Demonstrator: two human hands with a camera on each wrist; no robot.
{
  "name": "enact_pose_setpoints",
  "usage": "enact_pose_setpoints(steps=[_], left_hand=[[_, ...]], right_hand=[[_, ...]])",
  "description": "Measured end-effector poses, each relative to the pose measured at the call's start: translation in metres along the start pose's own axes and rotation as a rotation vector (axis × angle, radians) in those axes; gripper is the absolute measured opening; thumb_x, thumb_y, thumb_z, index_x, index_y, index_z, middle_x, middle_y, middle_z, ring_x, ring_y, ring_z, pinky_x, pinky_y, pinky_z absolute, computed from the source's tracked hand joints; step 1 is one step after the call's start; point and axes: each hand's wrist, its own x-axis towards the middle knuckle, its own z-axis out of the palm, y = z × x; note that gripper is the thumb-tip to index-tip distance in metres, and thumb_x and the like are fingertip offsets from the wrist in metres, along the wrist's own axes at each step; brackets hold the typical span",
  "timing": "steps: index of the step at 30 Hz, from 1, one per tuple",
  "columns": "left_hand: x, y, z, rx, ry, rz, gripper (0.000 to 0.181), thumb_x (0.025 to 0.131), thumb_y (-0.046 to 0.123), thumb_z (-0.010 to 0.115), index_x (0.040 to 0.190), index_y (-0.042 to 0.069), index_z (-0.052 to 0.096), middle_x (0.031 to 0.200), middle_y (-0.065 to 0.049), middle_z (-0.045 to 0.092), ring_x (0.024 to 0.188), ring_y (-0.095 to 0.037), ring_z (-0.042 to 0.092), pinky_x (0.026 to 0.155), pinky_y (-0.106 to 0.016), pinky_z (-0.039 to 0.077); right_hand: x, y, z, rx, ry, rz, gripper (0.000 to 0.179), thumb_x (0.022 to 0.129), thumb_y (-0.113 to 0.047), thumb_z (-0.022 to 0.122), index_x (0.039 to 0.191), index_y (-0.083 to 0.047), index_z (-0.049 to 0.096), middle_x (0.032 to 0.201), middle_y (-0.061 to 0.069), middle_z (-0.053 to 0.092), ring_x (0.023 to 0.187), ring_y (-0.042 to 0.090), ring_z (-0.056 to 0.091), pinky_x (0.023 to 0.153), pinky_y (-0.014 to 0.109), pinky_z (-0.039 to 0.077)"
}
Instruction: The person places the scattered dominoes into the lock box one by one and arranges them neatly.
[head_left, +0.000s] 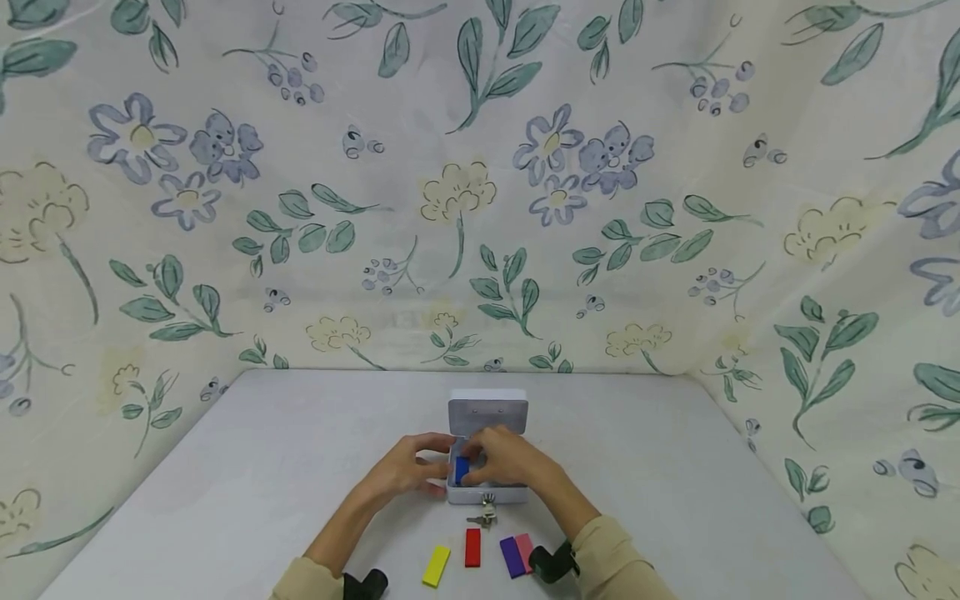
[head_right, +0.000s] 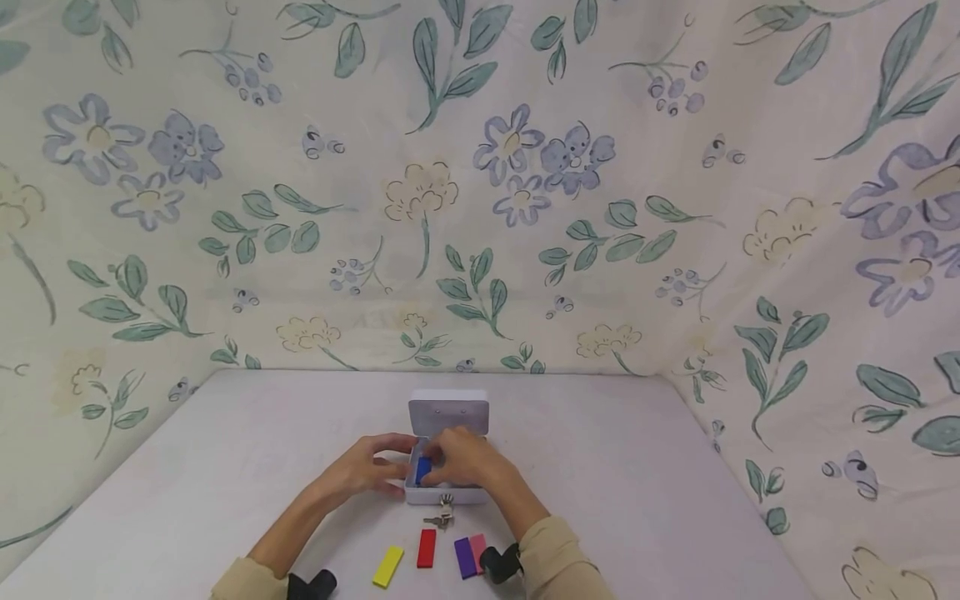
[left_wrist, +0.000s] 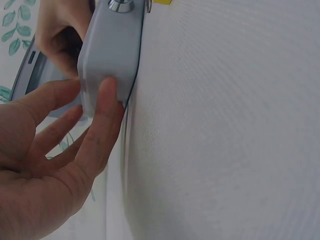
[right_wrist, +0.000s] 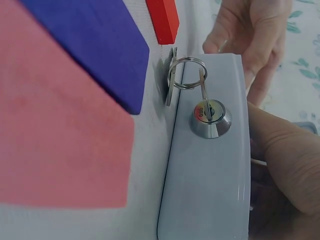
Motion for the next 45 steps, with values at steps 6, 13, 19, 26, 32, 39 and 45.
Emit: enact_pose_setpoints(steps=[6, 13, 19, 26, 32, 39, 45], left_hand=[[0.000, 0.000, 0.000, -0.013, -0.001, -0.002, 0.052, 0.090, 0.012, 0.070, 0.137, 0.000, 0.052, 0.138, -0.026, 0.051, 0.096, -0.023, 0.068, 0.072, -0.037, 0.063], [0.001, 0.000, 0.001, -0.012, 0.003, 0.002, 0.052, 0.090, 0.011, 0.069, 0.138, 0.000, 0.051, 0.138, -0.026, 0.051, 0.096, -0.023, 0.068, 0.072, -0.038, 0.063], [0.001, 0.000, 0.001, -0.003, 0.008, 0.004, 0.052, 0.090, 0.012, 0.069, 0.138, 0.001, 0.052, 0.138, -0.025, 0.052, 0.094, -0.023, 0.069, 0.072, -0.038, 0.063], [0.000, 0.000, 0.000, -0.026, -0.002, 0.002, 0.053, 0.090, 0.011, 0.069, 0.138, 0.000, 0.051, 0.139, -0.026, 0.051, 0.095, -0.024, 0.069, 0.072, -0.039, 0.063], [0.000, 0.000, 0.000, -0.031, -0.011, 0.002, 0.054, 0.090, 0.012, 0.070, 0.139, 0.000, 0.051, 0.140, -0.027, 0.050, 0.097, -0.025, 0.069, 0.073, -0.039, 0.063], [0.000, -0.001, -0.001, -0.041, -0.013, -0.004, 0.054, 0.090, 0.012, 0.070, 0.139, 0.000, 0.050, 0.142, -0.027, 0.048, 0.096, -0.025, 0.069, 0.073, -0.040, 0.063], [0.000, -0.002, -0.002, -0.054, -0.019, -0.007, 0.054, 0.090, 0.013, 0.070, 0.139, 0.001, 0.051, 0.143, -0.026, 0.048, 0.097, -0.024, 0.069, 0.074, -0.039, 0.063]], right_hand=[[0.003, -0.002, 0.001, -0.009, 0.003, 0.009, 0.039, 0.080, -0.032, 0.082, 0.113, -0.014, 0.073, 0.097, -0.007, 0.073, 0.090, 0.004, 0.063, 0.083, 0.019, 0.055], [0.006, -0.002, 0.003, -0.012, 0.011, 0.019, 0.036, 0.079, -0.032, 0.082, 0.110, -0.014, 0.074, 0.082, -0.010, 0.067, 0.075, 0.002, 0.057, 0.069, 0.014, 0.049], [0.007, -0.001, 0.005, 0.036, 0.019, 0.020, 0.036, 0.079, -0.029, 0.083, 0.109, -0.010, 0.073, 0.070, -0.010, 0.060, 0.065, 0.001, 0.052, 0.061, 0.013, 0.046], [0.007, 0.000, 0.009, 0.071, 0.032, 0.043, 0.039, 0.078, -0.030, 0.083, 0.111, -0.011, 0.073, 0.063, -0.007, 0.053, 0.057, 0.003, 0.046, 0.050, 0.014, 0.039], [0.006, 0.001, 0.012, 0.140, 0.031, 0.050, 0.037, 0.079, -0.027, 0.083, 0.110, -0.010, 0.073, 0.058, -0.007, 0.051, 0.051, 0.004, 0.045, 0.046, 0.015, 0.035], [0.006, 0.003, 0.014, 0.191, 0.016, 0.064, 0.039, 0.080, -0.025, 0.081, 0.113, -0.008, 0.070, 0.059, -0.007, 0.051, 0.052, 0.004, 0.045, 0.048, 0.015, 0.034], [0.007, 0.003, 0.014, 0.195, 0.017, 0.075, 0.038, 0.081, -0.025, 0.081, 0.114, -0.009, 0.070, 0.061, -0.006, 0.052, 0.053, 0.004, 0.045, 0.049, 0.015, 0.034]])
